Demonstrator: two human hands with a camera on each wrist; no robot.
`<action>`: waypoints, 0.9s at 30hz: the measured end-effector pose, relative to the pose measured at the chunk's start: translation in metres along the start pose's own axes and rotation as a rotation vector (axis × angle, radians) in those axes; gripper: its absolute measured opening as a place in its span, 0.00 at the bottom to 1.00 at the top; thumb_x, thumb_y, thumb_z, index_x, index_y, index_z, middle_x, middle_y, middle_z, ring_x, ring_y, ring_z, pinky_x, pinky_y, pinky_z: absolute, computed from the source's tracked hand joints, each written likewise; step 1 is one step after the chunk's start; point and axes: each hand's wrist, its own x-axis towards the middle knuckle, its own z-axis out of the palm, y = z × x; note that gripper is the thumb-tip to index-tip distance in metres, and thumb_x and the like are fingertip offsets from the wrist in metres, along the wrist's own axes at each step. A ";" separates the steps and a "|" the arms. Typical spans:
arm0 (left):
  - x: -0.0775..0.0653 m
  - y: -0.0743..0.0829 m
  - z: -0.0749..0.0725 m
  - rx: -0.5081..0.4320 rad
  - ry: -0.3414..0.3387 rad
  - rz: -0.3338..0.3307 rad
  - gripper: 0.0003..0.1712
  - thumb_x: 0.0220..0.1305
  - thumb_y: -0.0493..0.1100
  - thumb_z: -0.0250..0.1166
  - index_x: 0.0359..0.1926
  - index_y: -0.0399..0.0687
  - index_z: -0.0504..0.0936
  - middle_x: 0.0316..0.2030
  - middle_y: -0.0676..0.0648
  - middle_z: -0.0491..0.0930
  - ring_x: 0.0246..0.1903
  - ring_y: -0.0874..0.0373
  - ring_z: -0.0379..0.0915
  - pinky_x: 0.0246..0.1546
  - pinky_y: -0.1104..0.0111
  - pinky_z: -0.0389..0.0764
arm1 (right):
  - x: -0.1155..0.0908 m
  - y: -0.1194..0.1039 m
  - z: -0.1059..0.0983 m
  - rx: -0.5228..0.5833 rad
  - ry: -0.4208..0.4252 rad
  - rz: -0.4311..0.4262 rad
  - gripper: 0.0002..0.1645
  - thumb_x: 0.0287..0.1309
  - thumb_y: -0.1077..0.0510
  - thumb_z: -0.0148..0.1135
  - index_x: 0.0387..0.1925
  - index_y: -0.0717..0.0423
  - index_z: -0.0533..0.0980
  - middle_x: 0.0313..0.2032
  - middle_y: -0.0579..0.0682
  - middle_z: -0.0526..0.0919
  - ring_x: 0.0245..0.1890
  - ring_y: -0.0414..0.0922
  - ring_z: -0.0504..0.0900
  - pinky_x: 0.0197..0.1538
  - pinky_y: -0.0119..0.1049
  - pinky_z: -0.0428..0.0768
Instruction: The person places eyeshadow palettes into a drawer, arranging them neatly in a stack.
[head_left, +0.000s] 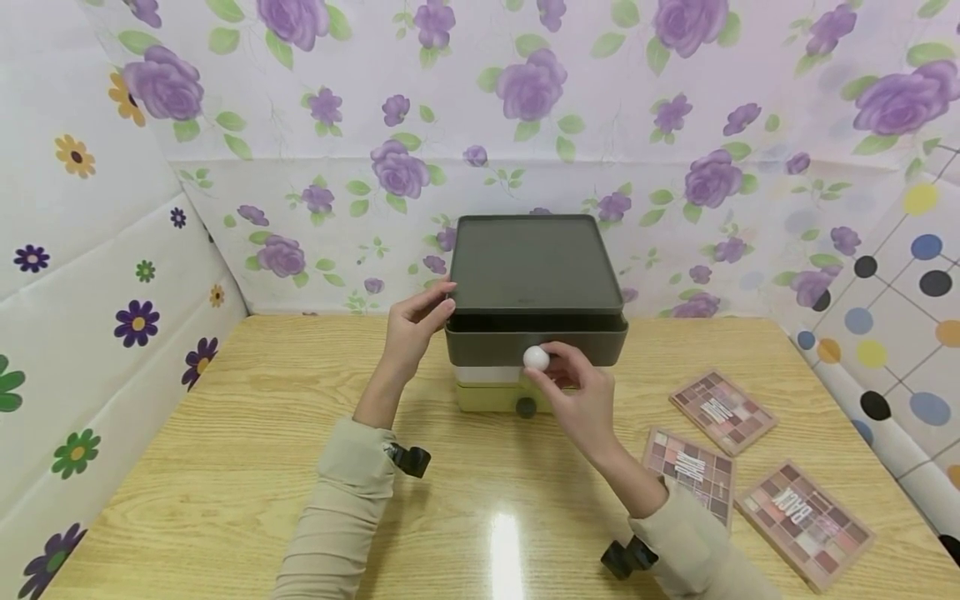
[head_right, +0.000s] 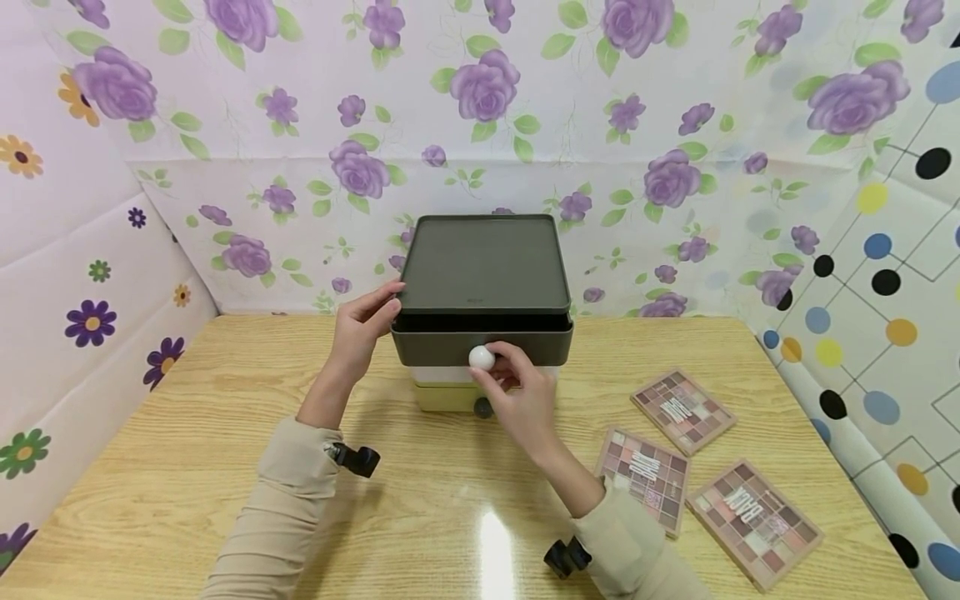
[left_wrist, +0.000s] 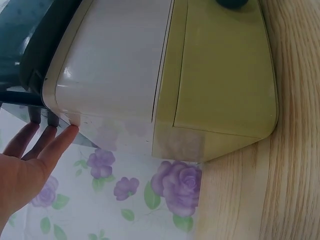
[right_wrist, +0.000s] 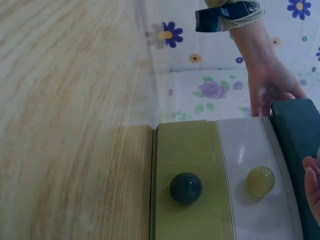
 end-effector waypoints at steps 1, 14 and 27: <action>0.000 0.000 0.000 0.000 -0.001 0.000 0.14 0.59 0.34 0.59 0.46 0.47 0.82 0.58 0.41 0.70 0.38 0.66 0.74 0.36 0.76 0.77 | 0.000 0.000 0.000 0.000 0.001 -0.005 0.17 0.37 0.77 0.68 0.34 0.73 0.74 0.24 0.62 0.81 0.23 0.43 0.79 0.25 0.23 0.75; 0.001 -0.004 0.001 0.028 0.007 0.028 0.19 0.60 0.32 0.57 0.51 0.25 0.73 0.57 0.40 0.70 0.43 0.66 0.74 0.38 0.75 0.77 | -0.008 -0.006 -0.007 -0.005 -0.015 -0.045 0.18 0.34 0.78 0.68 0.33 0.73 0.74 0.23 0.61 0.81 0.22 0.43 0.79 0.23 0.26 0.75; 0.000 -0.005 0.005 0.010 0.016 0.073 0.18 0.60 0.29 0.57 0.50 0.23 0.72 0.56 0.36 0.70 0.44 0.65 0.73 0.40 0.74 0.77 | -0.019 0.004 -0.010 0.024 -0.023 -0.090 0.22 0.31 0.78 0.69 0.35 0.69 0.75 0.23 0.57 0.81 0.21 0.42 0.79 0.22 0.25 0.75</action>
